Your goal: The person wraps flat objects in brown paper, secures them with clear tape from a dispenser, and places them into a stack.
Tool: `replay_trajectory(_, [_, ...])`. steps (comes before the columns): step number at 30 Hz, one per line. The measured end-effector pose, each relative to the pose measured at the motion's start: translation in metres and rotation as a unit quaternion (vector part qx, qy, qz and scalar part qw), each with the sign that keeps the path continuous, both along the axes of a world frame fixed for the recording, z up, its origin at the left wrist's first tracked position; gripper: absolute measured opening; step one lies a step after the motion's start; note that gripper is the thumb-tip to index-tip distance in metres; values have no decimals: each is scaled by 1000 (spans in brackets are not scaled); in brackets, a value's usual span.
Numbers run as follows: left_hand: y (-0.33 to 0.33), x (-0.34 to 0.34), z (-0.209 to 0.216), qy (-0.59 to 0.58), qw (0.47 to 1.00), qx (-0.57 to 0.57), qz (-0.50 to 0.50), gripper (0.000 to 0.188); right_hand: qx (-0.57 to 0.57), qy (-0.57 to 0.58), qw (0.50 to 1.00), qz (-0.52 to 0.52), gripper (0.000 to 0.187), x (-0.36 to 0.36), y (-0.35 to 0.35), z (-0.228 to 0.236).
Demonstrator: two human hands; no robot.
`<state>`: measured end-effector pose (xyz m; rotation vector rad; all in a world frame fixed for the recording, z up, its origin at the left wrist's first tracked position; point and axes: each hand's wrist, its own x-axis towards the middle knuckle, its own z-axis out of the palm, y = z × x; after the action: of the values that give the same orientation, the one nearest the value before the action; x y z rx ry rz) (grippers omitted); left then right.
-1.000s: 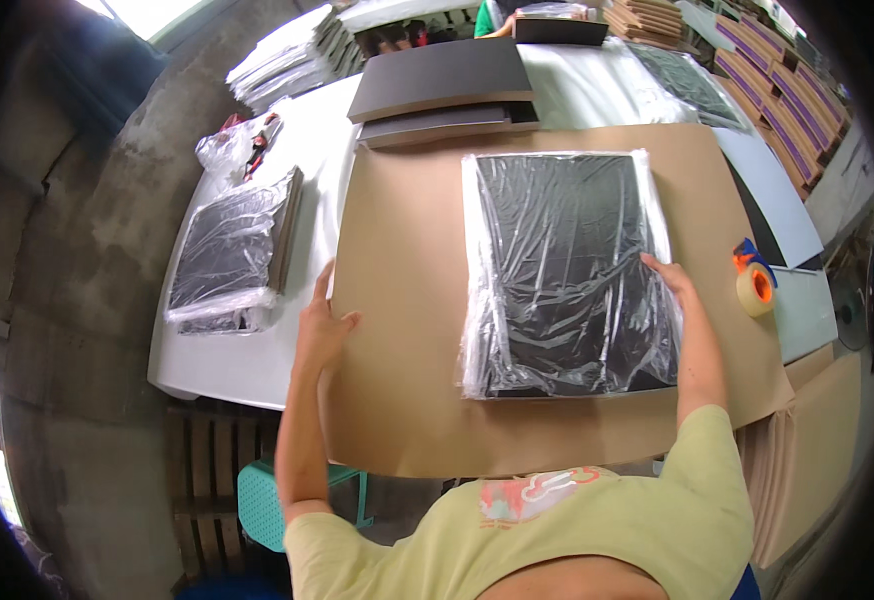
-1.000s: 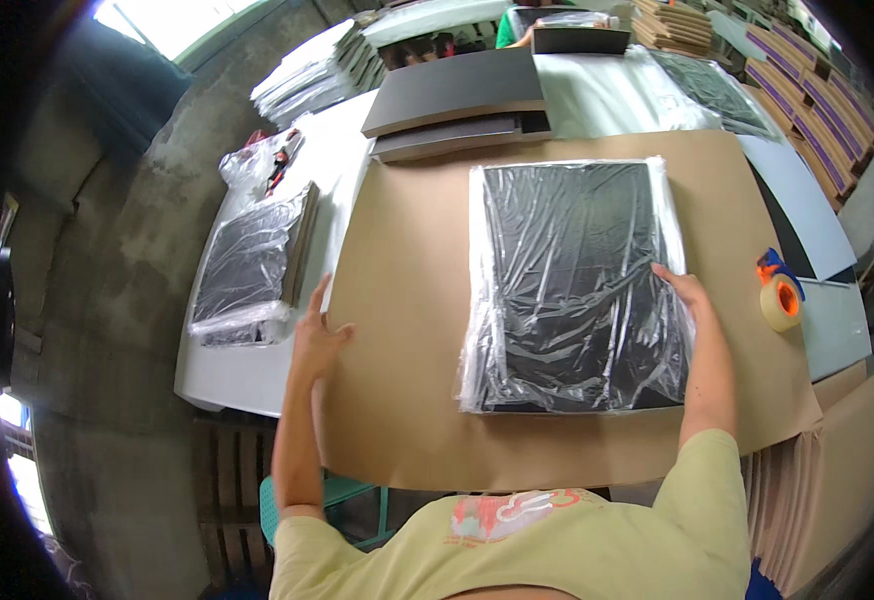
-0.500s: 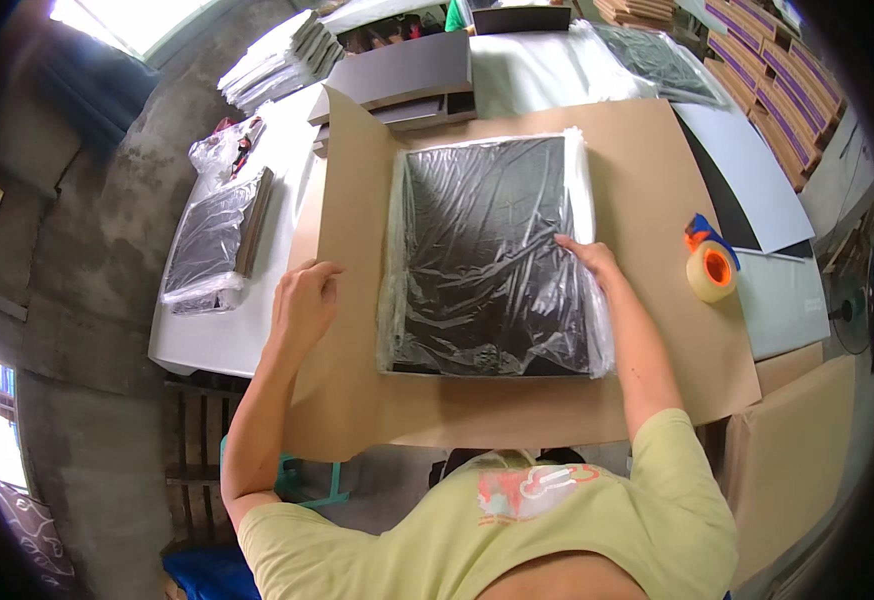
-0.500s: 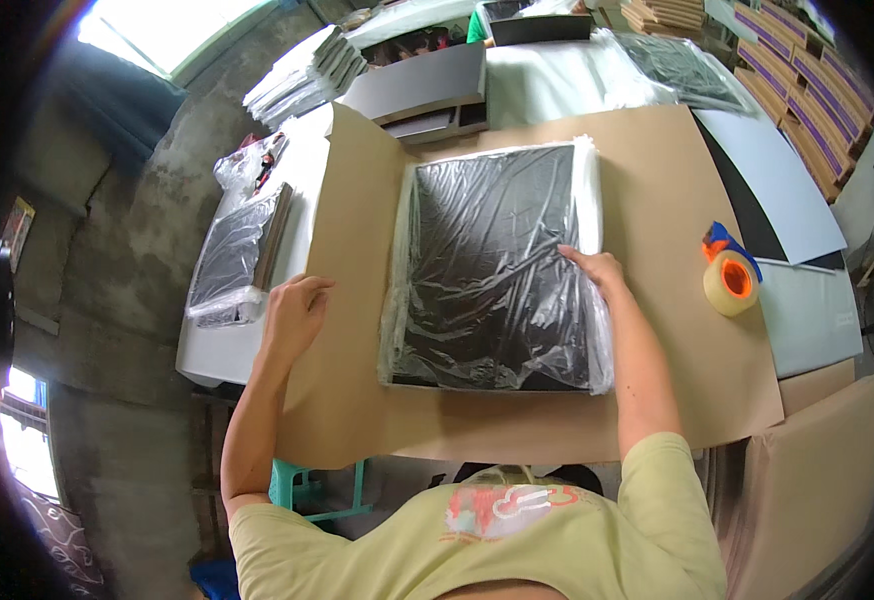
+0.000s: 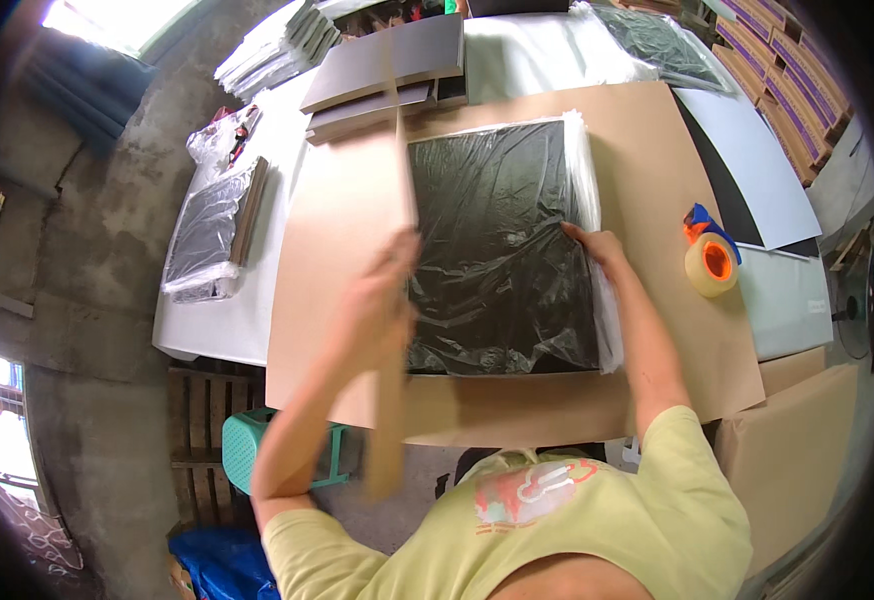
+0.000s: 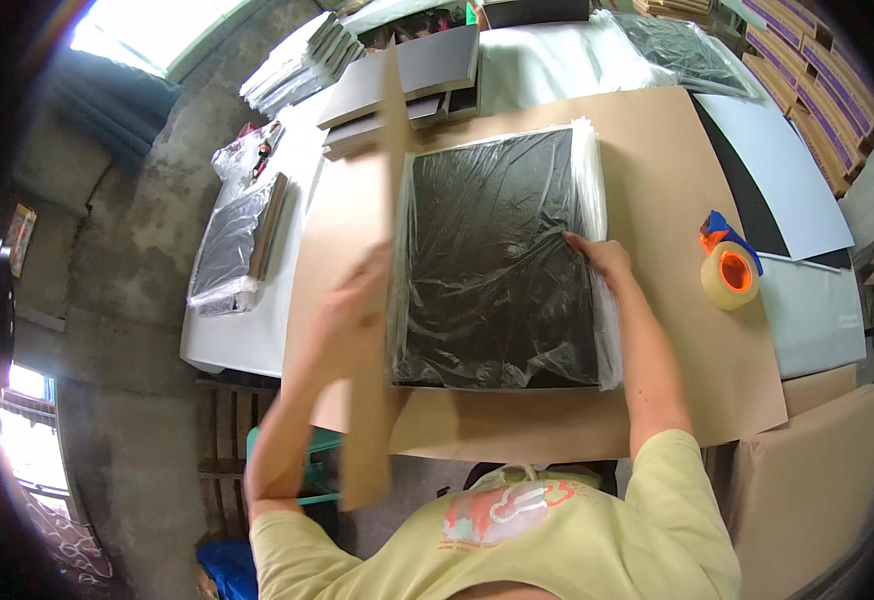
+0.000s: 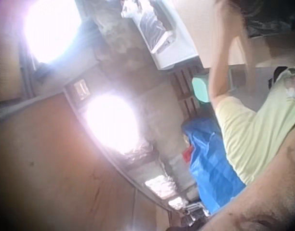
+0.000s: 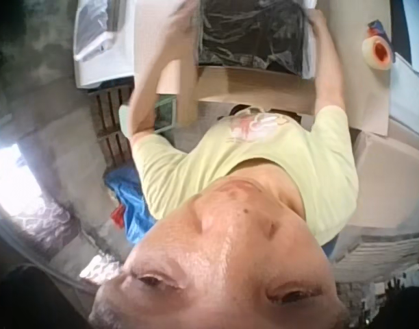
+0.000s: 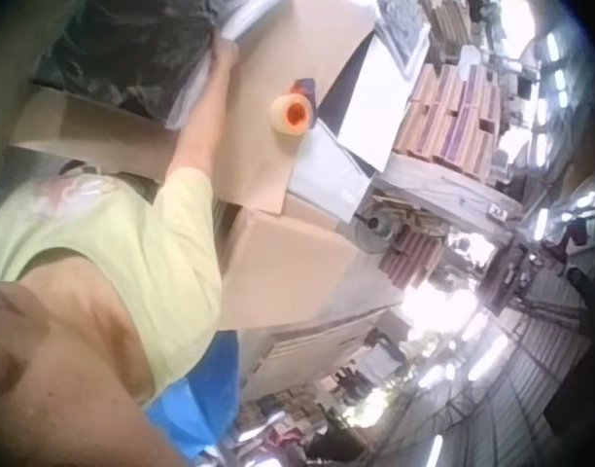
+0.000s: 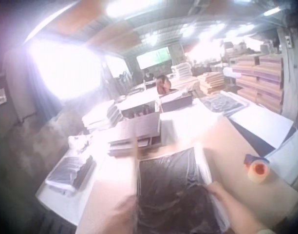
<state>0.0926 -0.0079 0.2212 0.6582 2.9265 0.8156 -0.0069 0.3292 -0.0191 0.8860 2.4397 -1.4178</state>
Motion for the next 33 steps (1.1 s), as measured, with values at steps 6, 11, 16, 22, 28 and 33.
replay_trajectory(6, [145, 7, -169, -107, 986, -71, -107, 69, 42, -32, 998, 34, 91, -12, -4, -8])
replay_trajectory(11, [168, 22, -181, -50, 997, -49, -19, 74, 68, -15, 997, 35, 96, -3, 1, -5])
replay_trajectory(16, [168, 30, -152, -27, 999, -30, 22, 81, 66, -26, 995, 65, 92, -3, 7, -4])
replay_trajectory(22, [190, 25, -212, -112, 994, 14, -11, 73, 83, 16, 995, 43, 92, 5, 17, -9])
replay_trajectory(28, [181, 16, -206, -161, 986, -18, -33, 74, 66, -40, 997, 28, 114, 7, 2, 7])
replay_trajectory(33, [183, 17, -204, -150, 986, 1, -69, 89, -4, -13, 999, -47, 135, 3, 1, 3])
